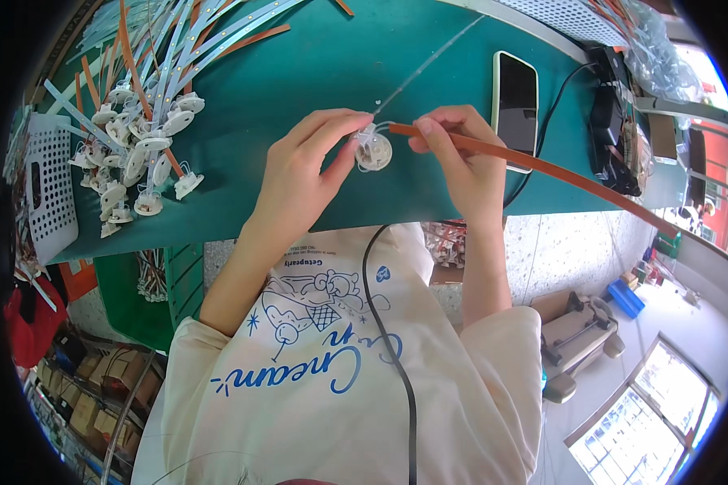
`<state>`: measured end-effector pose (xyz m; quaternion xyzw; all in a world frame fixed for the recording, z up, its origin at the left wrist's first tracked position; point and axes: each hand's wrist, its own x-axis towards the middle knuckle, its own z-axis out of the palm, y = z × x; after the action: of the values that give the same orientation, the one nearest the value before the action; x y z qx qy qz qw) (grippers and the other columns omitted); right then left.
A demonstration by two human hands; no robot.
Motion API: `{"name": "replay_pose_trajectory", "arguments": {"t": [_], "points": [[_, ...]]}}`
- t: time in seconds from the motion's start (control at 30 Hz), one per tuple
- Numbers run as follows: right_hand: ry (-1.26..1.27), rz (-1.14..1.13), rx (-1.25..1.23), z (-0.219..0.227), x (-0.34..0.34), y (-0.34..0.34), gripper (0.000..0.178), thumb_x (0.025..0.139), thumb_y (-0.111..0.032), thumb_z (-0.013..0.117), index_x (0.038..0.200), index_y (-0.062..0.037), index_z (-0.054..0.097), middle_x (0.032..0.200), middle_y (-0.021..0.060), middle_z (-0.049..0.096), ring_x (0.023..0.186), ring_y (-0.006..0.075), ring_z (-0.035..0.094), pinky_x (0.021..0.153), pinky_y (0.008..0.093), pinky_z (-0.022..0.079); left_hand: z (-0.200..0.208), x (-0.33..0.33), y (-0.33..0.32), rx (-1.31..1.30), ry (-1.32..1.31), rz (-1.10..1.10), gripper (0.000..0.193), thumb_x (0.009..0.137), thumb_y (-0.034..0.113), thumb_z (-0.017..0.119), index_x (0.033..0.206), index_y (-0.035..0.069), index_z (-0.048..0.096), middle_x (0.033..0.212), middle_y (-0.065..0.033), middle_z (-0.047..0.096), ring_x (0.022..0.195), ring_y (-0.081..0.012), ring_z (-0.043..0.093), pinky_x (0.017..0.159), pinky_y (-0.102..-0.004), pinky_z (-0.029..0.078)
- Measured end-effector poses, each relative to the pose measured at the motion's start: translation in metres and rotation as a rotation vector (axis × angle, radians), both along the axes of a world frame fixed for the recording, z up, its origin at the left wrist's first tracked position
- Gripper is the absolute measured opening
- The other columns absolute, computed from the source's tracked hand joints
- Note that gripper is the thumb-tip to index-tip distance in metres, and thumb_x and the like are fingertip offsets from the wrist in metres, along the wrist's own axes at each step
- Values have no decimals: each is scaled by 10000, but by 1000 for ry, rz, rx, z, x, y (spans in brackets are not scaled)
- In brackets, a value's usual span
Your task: The recorder is assembling small white plastic components by inserting orange tubes into them using a metal tool.
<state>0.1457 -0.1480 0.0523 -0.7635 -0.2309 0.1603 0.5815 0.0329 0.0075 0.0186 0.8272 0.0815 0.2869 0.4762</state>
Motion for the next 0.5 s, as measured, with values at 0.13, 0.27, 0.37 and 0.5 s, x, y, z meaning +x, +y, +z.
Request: {"name": "replay_pose_trajectory", "arguments": {"t": [0.13, 0.27, 0.37, 0.5], "points": [[126, -1, 100, -8, -1, 11, 127, 933, -66, 606, 966, 56, 596, 886, 114, 671, 799, 170, 688, 747, 272, 577, 3, -6, 1, 105, 8, 68, 233, 807, -7, 671, 1023, 76, 646, 928, -62, 659, 820, -232, 644, 692, -339, 524], [147, 3, 137, -13, -5, 17, 122, 948, -63, 574, 974, 54, 592, 931, 156, 667, 813, 184, 683, 784, 309, 577, 0, -3, 4, 107, 29, 113, 183, 809, 13, 667, 973, 71, 611, 841, -68, 620, 768, -240, 613, 653, -355, 510], [121, -36, 154, -18, -6, 23, 125, 951, -61, 569, 982, 60, 575, 937, 161, 664, 836, 190, 679, 791, 314, 577, 0, -3, 2, 86, -20, 129, 164, 808, 16, 673, 942, 74, 599, 794, -62, 606, 703, -231, 610, 606, -337, 504], [158, 13, 216, -27, -15, 32, 119, 933, -48, 597, 975, 60, 571, 918, 148, 662, 850, 191, 678, 789, 304, 580, 1, -3, -5, -6, -100, 150, 154, 810, -2, 665, 924, 69, 590, 779, -61, 597, 634, -215, 611, 557, -314, 494]]}}
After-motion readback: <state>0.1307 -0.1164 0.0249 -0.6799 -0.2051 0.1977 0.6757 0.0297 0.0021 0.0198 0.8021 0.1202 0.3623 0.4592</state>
